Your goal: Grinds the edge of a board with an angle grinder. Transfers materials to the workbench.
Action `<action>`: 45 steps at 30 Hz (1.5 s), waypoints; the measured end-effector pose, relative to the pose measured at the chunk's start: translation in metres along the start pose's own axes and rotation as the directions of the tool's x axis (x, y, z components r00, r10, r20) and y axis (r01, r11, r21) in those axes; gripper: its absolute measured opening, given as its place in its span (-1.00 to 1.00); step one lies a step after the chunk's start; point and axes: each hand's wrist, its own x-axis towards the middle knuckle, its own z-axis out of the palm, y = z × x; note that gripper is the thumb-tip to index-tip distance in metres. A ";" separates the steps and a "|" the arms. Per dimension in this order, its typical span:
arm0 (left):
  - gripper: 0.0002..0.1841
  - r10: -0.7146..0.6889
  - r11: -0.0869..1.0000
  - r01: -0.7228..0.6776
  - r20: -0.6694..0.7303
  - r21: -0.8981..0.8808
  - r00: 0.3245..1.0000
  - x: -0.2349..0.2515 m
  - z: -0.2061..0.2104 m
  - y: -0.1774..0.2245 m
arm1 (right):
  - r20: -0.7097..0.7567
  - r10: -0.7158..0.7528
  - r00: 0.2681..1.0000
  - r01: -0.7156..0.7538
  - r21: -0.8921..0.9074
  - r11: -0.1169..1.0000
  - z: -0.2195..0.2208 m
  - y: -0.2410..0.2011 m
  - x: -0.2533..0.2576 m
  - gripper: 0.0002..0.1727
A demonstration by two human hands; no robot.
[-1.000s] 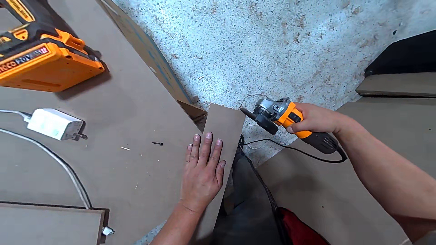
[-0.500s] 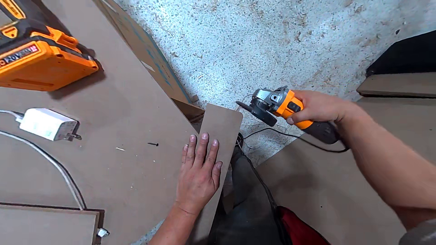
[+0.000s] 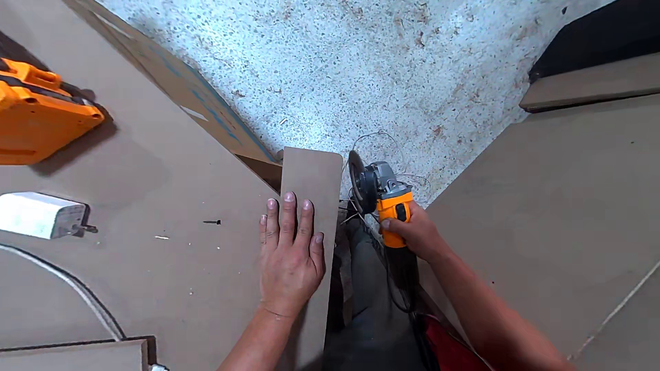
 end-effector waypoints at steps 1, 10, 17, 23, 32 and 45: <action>-0.35 -0.001 1.000 0.001 0.004 0.002 1.000 0.000 0.000 0.000 | -0.001 -0.002 1.000 0.002 0.003 1.000 0.006 0.003 -0.003 -0.35; -0.36 0.006 1.000 -0.006 0.017 0.018 1.000 0.000 -0.001 0.001 | -0.038 0.000 0.999 0.004 0.110 0.994 0.037 0.010 -0.016 -0.32; -0.36 0.008 1.000 -0.008 0.014 0.011 1.000 -0.001 0.000 0.000 | -0.043 -0.040 0.998 0.045 0.115 0.992 0.036 0.007 -0.017 -0.36; -0.35 0.006 1.000 -0.006 0.007 0.001 1.000 -0.001 0.000 0.000 | -0.008 -0.039 0.999 0.040 0.071 0.997 0.024 0.003 -0.013 -0.35; -0.36 0.005 1.000 -0.005 -0.005 -0.005 1.000 -0.001 0.001 0.000 | 0.050 -0.013 0.999 0.016 -0.068 0.998 -0.001 -0.011 -0.002 -0.32; -0.35 0.001 1.000 -0.001 -0.010 -0.006 1.000 0.000 0.001 0.000 | 0.141 0.010 0.990 0.028 -0.259 0.965 -0.029 -0.036 0.019 -0.39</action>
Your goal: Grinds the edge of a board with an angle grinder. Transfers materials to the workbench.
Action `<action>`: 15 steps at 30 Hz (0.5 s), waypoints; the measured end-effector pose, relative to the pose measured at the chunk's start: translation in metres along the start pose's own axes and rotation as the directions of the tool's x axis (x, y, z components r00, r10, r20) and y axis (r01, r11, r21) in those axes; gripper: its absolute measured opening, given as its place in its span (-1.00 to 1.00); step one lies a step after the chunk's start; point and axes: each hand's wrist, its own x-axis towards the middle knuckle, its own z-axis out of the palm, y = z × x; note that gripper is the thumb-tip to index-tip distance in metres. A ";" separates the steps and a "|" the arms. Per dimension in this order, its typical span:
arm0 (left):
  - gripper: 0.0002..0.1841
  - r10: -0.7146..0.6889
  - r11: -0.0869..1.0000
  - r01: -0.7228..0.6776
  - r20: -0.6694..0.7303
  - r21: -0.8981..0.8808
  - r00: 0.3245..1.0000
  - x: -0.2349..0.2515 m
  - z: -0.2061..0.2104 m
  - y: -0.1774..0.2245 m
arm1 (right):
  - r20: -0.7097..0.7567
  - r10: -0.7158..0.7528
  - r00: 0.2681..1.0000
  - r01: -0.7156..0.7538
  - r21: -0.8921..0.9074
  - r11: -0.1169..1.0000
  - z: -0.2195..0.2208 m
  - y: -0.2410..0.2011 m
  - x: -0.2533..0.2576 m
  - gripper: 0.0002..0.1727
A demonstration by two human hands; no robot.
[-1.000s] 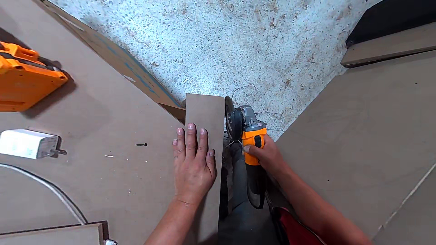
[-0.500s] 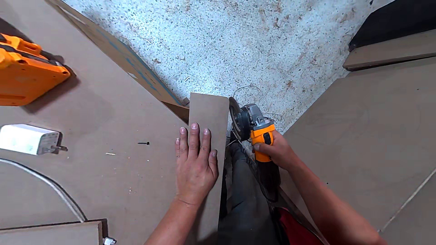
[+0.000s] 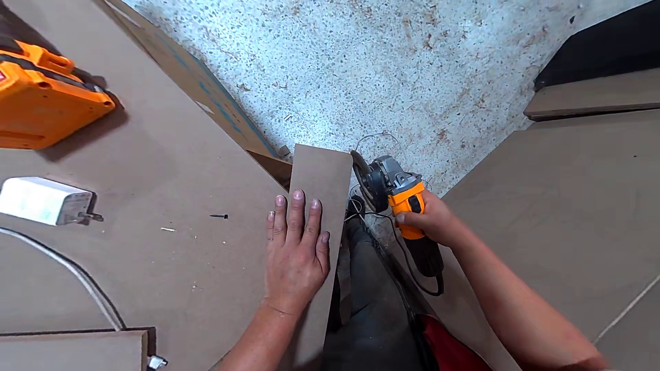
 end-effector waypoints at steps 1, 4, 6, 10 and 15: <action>-0.36 -0.002 1.000 0.002 0.001 0.001 1.000 0.000 0.000 0.000 | 0.012 0.001 1.000 -0.001 -0.003 1.000 -0.004 0.000 0.003 -0.38; -0.36 -0.013 1.000 0.013 0.007 -0.001 1.000 -0.001 0.000 0.000 | 0.053 0.021 0.998 -0.019 -0.042 0.999 -0.016 -0.003 0.012 -0.34; -0.35 -0.015 1.000 0.015 0.008 -0.008 1.000 -0.001 0.000 0.001 | 0.077 0.036 0.996 -0.030 -0.079 0.996 -0.024 -0.010 0.017 -0.34; -0.35 -0.019 1.000 0.019 0.004 -0.008 1.000 0.000 0.000 0.001 | 0.133 0.059 0.989 -0.035 -0.172 0.984 -0.043 -0.026 0.026 -0.36; -0.36 -0.026 1.000 0.026 0.006 -0.016 1.000 -0.001 0.000 0.001 | 0.239 0.057 0.969 0.014 -0.282 0.959 -0.069 -0.046 0.045 -0.35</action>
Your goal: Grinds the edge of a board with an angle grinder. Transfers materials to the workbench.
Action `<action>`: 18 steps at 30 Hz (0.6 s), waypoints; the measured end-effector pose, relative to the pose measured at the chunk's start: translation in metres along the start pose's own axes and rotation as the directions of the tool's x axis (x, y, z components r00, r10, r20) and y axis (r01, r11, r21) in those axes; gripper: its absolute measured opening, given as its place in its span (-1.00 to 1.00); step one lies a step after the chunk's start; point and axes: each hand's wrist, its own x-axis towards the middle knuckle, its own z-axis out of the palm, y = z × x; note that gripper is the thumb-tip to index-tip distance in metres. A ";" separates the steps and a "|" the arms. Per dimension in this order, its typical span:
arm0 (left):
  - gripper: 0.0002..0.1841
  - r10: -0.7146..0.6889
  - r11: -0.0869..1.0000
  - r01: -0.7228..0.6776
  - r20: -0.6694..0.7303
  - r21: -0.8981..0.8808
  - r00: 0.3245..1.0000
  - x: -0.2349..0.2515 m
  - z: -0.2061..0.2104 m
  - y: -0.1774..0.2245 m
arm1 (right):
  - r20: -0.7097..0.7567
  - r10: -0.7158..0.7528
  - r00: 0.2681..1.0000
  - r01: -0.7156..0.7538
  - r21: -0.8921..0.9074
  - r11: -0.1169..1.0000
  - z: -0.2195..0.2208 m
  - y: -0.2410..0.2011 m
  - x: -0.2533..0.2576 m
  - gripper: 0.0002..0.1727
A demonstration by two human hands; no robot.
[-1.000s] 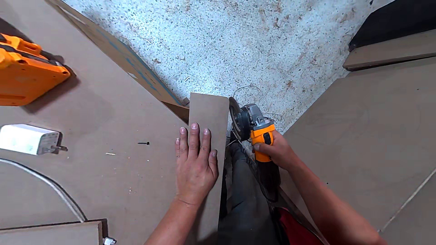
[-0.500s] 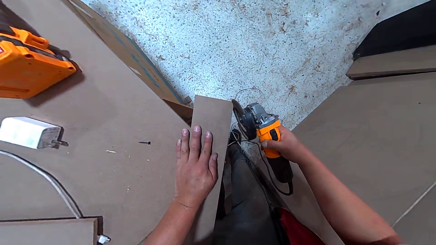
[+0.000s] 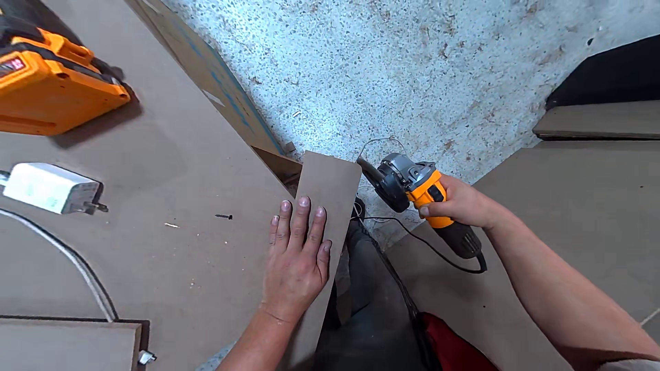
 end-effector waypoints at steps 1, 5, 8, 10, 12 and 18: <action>-0.36 0.000 1.000 0.000 -0.002 -0.001 1.000 0.000 0.000 0.000 | 0.019 0.004 1.000 -0.003 -0.031 1.000 -0.007 -0.003 0.003 -0.35; -0.37 -0.004 1.000 0.004 0.003 -0.001 1.000 -0.001 0.000 0.000 | 0.102 0.057 0.993 -0.042 -0.145 0.989 -0.033 -0.020 0.015 -0.36; -0.38 -0.010 1.000 0.010 -0.002 -0.005 1.000 -0.001 0.001 -0.001 | 0.142 0.073 0.987 -0.031 -0.276 0.961 -0.049 -0.036 0.026 -0.33; -0.38 -0.012 1.000 0.012 -0.006 -0.012 1.000 -0.001 0.001 0.000 | 0.171 0.072 0.983 -0.007 -0.357 0.934 -0.059 -0.048 0.031 -0.33; -0.38 -0.015 1.000 0.015 -0.005 -0.015 1.000 -0.001 0.001 0.000 | 0.198 0.068 0.978 0.021 -0.419 0.908 -0.067 -0.060 0.037 -0.36; -0.38 -0.014 1.000 0.014 -0.007 -0.024 1.000 0.000 -0.002 0.000 | 0.209 0.074 0.975 0.034 -0.471 0.881 -0.075 -0.079 0.042 -0.37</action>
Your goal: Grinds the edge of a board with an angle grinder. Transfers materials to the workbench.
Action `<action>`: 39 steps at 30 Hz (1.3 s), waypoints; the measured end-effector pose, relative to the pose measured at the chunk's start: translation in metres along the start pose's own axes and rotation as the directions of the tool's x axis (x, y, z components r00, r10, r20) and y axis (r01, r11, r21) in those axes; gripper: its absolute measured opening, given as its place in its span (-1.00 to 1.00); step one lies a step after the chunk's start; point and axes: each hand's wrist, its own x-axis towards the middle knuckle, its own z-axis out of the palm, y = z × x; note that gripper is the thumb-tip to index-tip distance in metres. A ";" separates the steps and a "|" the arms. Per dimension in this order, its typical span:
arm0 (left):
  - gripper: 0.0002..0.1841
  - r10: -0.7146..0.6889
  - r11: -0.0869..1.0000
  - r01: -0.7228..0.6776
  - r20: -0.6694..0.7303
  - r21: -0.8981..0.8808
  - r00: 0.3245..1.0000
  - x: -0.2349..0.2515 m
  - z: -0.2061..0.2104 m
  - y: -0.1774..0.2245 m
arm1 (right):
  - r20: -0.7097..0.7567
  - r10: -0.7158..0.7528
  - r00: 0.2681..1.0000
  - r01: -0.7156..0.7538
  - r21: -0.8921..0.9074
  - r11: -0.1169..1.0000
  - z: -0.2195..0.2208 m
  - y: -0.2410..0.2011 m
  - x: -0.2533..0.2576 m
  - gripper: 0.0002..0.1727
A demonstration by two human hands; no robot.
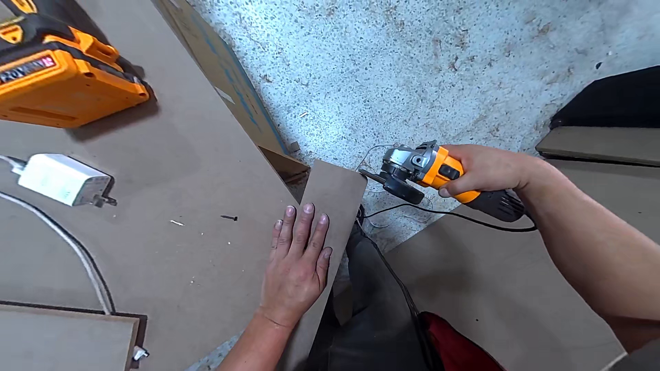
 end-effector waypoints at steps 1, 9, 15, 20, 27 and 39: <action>-0.38 0.002 1.000 -0.002 0.004 0.001 1.000 0.000 -0.001 0.000 | -0.017 0.000 1.000 0.000 0.041 0.999 0.005 0.002 -0.004 -0.35; 0.10 0.027 1.000 -0.027 0.008 -0.007 1.000 0.002 -0.009 -0.002 | -0.393 0.057 0.918 0.246 0.674 0.697 0.130 0.053 -0.100 0.03; 0.04 0.089 0.996 -0.090 0.047 0.020 0.995 -0.006 -0.040 -0.019 | -0.527 0.204 0.825 0.408 0.805 0.431 0.235 0.040 -0.182 -0.06; 0.21 -0.087 0.993 0.082 0.059 0.087 0.994 -0.070 -0.066 -0.027 | -0.648 0.282 0.707 0.590 0.761 0.270 0.297 0.013 -0.218 0.01; 0.34 -0.275 0.952 0.222 0.264 0.211 0.924 -0.099 -0.089 -0.016 | -0.730 0.396 0.556 0.737 0.654 0.170 0.328 -0.034 -0.246 0.03; 0.07 -0.044 -0.034 0.424 0.425 -0.905 0.904 -0.131 -0.210 -0.090 | -0.836 0.308 0.454 0.814 0.530 0.238 0.313 -0.068 -0.264 -0.12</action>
